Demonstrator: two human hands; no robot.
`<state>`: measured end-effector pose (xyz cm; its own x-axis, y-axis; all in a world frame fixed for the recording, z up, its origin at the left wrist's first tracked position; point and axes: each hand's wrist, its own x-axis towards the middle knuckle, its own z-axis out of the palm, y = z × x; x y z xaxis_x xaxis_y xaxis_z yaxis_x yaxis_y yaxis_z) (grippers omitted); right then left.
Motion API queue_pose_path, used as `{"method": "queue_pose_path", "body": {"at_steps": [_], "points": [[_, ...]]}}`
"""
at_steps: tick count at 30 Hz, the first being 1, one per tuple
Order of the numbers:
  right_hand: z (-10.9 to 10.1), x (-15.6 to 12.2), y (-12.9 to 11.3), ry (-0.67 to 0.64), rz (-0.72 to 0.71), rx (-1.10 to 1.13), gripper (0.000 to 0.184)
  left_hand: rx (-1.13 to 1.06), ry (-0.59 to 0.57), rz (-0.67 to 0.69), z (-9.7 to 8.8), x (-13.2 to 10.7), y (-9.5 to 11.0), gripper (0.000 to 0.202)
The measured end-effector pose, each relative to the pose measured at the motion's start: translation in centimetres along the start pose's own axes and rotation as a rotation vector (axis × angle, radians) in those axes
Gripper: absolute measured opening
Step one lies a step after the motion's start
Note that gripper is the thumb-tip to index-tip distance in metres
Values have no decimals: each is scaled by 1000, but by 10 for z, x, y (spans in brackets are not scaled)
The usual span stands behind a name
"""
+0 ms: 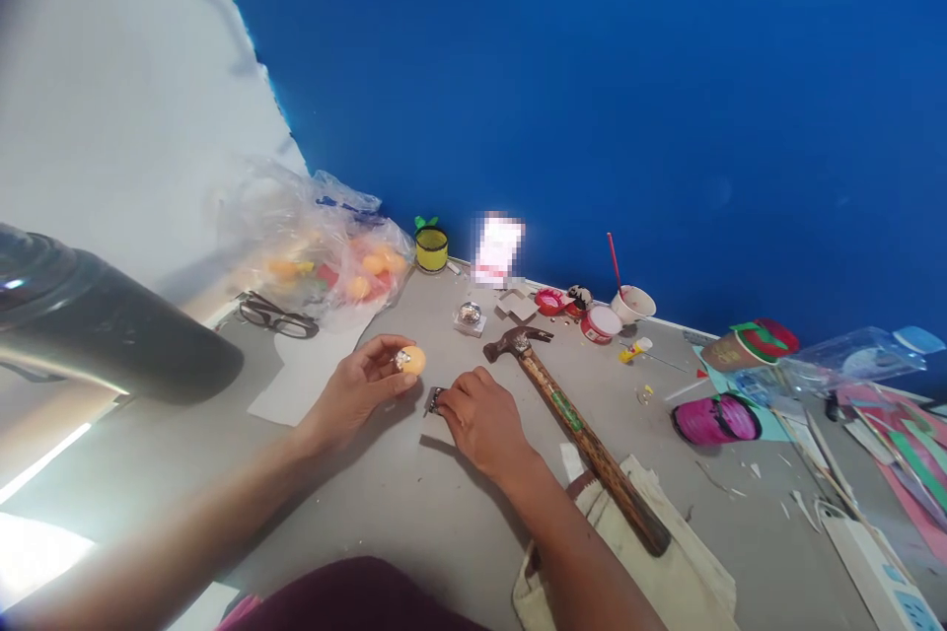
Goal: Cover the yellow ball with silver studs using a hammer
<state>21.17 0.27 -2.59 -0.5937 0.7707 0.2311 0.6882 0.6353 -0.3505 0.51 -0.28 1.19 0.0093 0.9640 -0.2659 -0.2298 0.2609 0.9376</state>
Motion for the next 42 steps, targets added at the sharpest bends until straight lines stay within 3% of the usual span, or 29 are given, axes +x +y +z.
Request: {"method": "queue_pose_path", "body": {"at_steps": [7,18,34,38,42], "points": [[-2,-2,-4,84,48,198,14,-5,-24,6,-3,0,0,43],[-2,-3,-4,68,74,176,24,80,-80,10,-3,0,-3,41],[-3,1,-6,107,105,367,12,104,-92,-5,-4,2,-5,41],[-7,2,-7,160,183,502,11,125,-89,23,-4,2,-5,44],[-11,3,-6,190,387,752,7,174,-136,40,-3,1,-5,49]]}}
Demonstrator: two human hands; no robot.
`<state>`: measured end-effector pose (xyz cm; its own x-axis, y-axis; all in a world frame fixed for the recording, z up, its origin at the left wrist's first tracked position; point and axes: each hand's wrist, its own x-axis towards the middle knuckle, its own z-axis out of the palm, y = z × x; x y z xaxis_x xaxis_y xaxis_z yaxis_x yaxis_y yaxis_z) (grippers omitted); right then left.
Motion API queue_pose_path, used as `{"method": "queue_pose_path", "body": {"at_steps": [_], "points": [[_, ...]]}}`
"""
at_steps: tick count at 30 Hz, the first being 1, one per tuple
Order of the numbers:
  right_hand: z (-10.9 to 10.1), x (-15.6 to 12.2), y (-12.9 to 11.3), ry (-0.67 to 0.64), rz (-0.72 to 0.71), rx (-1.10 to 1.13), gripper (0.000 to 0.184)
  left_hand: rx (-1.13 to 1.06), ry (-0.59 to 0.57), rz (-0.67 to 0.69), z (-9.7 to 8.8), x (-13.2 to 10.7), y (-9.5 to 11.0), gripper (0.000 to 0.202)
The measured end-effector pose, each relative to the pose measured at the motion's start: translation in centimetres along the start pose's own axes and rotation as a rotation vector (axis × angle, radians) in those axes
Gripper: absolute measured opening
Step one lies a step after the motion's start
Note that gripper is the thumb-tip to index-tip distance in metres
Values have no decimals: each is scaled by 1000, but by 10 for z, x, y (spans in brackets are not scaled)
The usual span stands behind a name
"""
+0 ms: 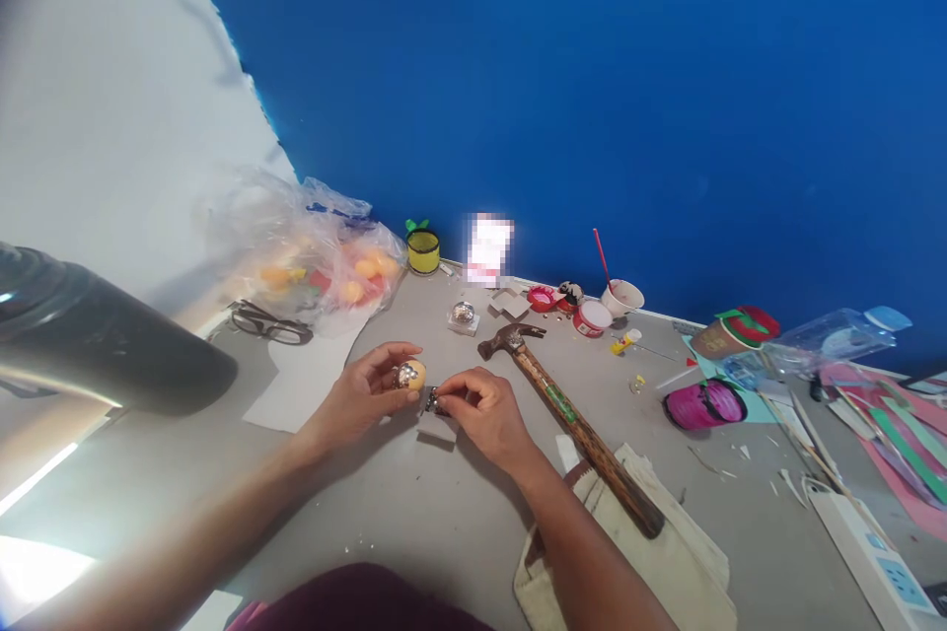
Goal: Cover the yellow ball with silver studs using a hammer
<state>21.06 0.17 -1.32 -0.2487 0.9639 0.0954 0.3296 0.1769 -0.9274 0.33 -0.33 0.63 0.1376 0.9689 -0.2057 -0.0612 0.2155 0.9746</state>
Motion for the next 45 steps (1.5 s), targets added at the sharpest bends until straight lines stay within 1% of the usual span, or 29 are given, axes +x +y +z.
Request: {"method": "queue_pose_path", "body": {"at_steps": [3,8,12,15,17,19,25,32,37,45], "points": [[-4,2,-1,20,117,144,13,39,-12,4,1,0,0,45],[-8,2,-4,50,193,414,25,-12,-39,0,5,-2,1,45],[-5,-1,-9,-37,249,586,27,-3,7,28,11,-4,2,46],[0,-3,-13,-102,271,653,26,-6,-12,51,14,-7,1,46],[2,-3,-15,-113,282,678,27,-7,-34,60,15,-8,0,45],[4,-4,-17,-118,294,699,28,10,-30,76,15,-9,0,43],[4,-3,-21,-85,323,740,31,91,-29,170,16,-11,-3,36],[2,-3,-17,-86,342,705,31,158,2,232,20,-13,-3,33],[0,-2,-15,-94,357,703,30,184,-6,262,20,-13,-4,31],[2,-2,-17,-74,326,649,32,251,21,322,19,-11,-7,30]]}}
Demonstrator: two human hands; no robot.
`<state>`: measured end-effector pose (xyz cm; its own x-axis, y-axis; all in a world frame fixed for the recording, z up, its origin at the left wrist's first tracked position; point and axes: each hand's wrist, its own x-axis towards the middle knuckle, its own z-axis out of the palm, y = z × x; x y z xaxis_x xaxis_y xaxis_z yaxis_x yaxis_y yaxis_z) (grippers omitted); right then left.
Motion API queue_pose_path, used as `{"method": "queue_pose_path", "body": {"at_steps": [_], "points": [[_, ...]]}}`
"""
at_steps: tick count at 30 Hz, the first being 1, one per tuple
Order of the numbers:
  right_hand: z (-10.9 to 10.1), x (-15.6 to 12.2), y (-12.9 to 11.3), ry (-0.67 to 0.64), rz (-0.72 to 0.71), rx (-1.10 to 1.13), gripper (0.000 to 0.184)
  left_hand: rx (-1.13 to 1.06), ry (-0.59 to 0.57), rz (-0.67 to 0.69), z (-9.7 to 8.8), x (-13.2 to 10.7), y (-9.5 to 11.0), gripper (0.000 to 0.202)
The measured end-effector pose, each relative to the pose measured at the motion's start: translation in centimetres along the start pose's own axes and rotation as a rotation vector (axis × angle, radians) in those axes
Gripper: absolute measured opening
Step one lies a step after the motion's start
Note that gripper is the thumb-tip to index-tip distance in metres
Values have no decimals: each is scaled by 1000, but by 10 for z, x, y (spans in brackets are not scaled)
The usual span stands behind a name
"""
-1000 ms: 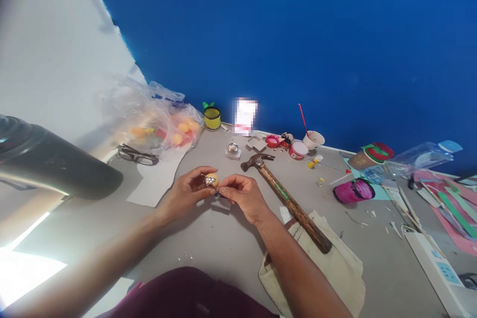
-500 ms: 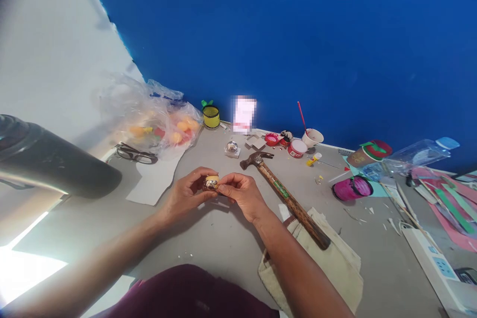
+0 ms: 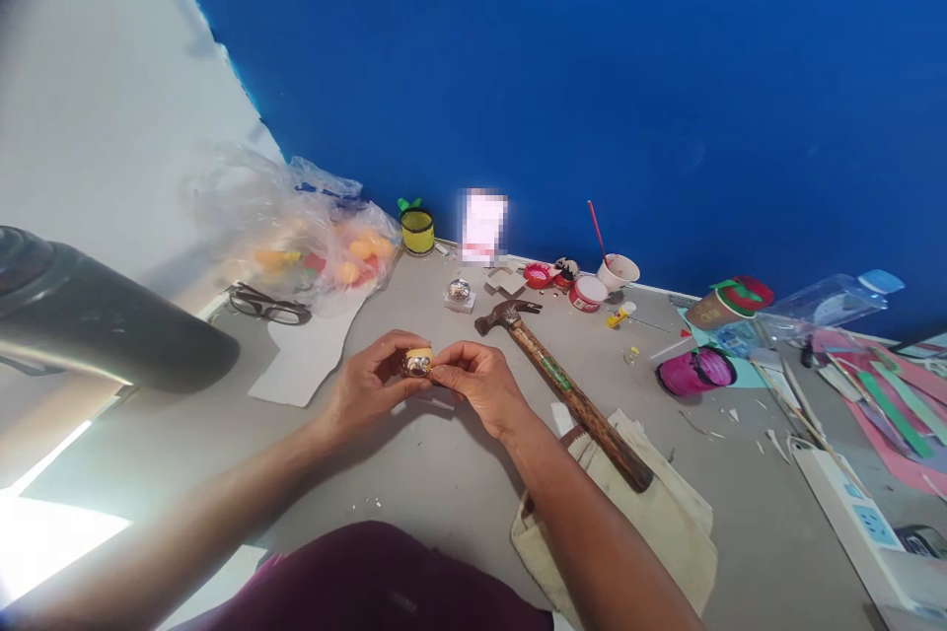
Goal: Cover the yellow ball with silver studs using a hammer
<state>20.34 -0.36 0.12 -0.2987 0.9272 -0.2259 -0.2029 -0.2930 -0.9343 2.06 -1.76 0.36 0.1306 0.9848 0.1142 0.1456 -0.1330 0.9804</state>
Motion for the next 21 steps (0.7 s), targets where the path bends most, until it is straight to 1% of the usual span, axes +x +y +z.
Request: {"method": "queue_pose_path", "body": {"at_steps": [3,7,13,21], "points": [[2,-1,-1,5,-32,-37,31,29,12,31,0,0,0,28],[5,-2,0,15,-78,-84,26,31,33,51,1,-2,-4,30],[10,-5,0,85,-183,-299,14,29,70,76,5,-4,-12,29],[16,-8,1,132,-181,-361,11,70,99,78,7,-5,-10,22]]}}
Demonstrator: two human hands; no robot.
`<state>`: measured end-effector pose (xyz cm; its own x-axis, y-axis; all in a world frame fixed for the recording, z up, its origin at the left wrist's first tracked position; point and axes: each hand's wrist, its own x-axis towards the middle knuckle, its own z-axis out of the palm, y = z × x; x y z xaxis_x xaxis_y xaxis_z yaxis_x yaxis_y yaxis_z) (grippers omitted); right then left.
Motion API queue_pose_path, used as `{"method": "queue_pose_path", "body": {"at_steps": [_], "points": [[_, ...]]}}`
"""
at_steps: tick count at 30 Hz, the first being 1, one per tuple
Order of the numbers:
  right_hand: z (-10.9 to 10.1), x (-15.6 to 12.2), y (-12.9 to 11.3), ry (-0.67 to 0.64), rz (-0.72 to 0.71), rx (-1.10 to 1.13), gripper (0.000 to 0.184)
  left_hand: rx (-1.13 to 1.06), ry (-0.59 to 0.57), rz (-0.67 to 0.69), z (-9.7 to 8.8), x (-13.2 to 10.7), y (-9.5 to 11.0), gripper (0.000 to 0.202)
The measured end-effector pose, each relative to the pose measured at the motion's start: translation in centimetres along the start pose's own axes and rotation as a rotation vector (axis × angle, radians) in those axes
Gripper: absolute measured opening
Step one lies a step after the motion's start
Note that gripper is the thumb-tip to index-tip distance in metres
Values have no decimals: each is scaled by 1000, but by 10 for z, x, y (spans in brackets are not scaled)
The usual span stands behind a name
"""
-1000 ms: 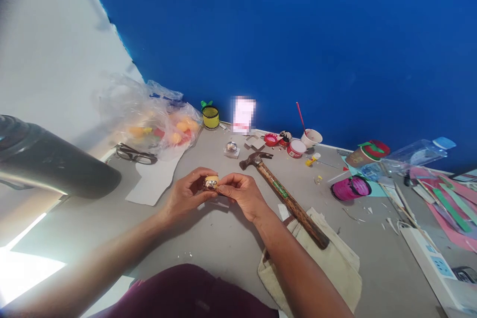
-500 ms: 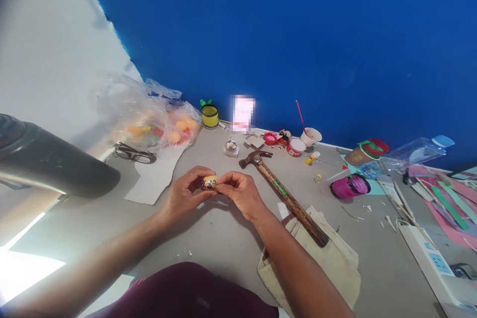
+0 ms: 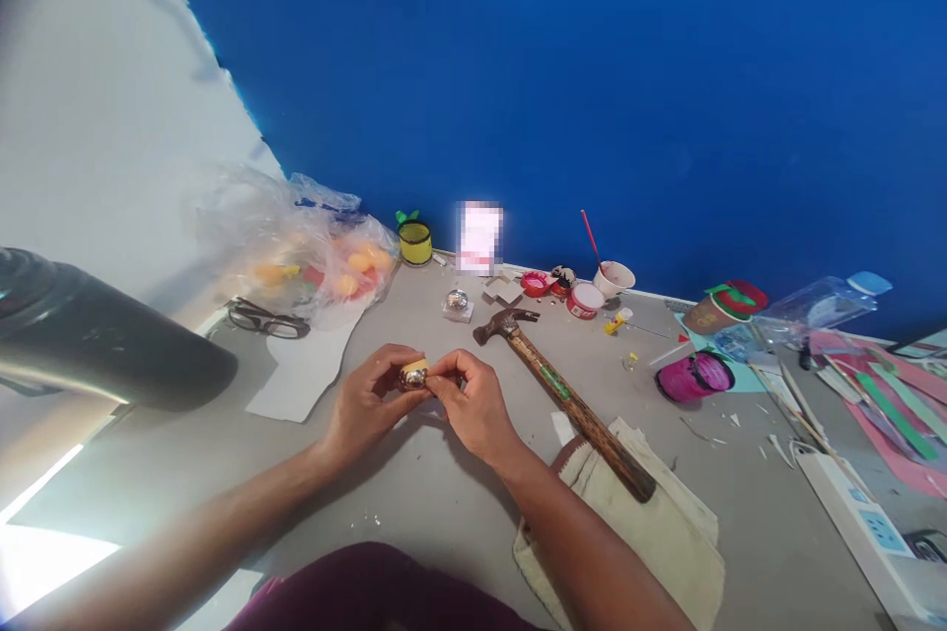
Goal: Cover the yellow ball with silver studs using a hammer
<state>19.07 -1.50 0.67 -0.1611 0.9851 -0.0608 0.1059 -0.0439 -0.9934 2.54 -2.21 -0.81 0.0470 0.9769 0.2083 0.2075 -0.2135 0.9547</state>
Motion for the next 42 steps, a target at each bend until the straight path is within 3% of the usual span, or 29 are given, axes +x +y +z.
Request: {"method": "queue_pose_path", "body": {"at_steps": [9,17,19,21,25,27,30,33,37,40,42], "points": [[5,-4,5,77,-14,-50,15,-101,47,-97,6,0,1,29],[-9,2,-4,-42,-7,-23,17,-287,-89,-285,1,4,6,40],[-21,7,-3,-57,-29,-101,19,-331,-130,-322,-2,6,6,42],[-41,13,-1,17,-82,-292,18,-344,-153,-351,-4,7,8,43],[-94,25,3,294,-14,-999,20,-352,-204,-375,-7,4,18,41],[-117,27,5,279,109,-1227,33,-346,-251,-379,-8,3,26,40],[-134,29,8,125,323,-1200,43,-344,-310,-397,-6,5,34,39],[-132,30,13,33,311,-1141,42,-372,-300,-434,-2,9,33,44],[-123,31,14,40,283,-1166,32,-328,-249,-440,5,12,26,51],[-117,24,-3,57,229,-1175,18,-201,-170,-397,6,13,24,49],[-113,15,-20,109,95,-1186,13,-123,-130,-373,5,15,25,44]]}}
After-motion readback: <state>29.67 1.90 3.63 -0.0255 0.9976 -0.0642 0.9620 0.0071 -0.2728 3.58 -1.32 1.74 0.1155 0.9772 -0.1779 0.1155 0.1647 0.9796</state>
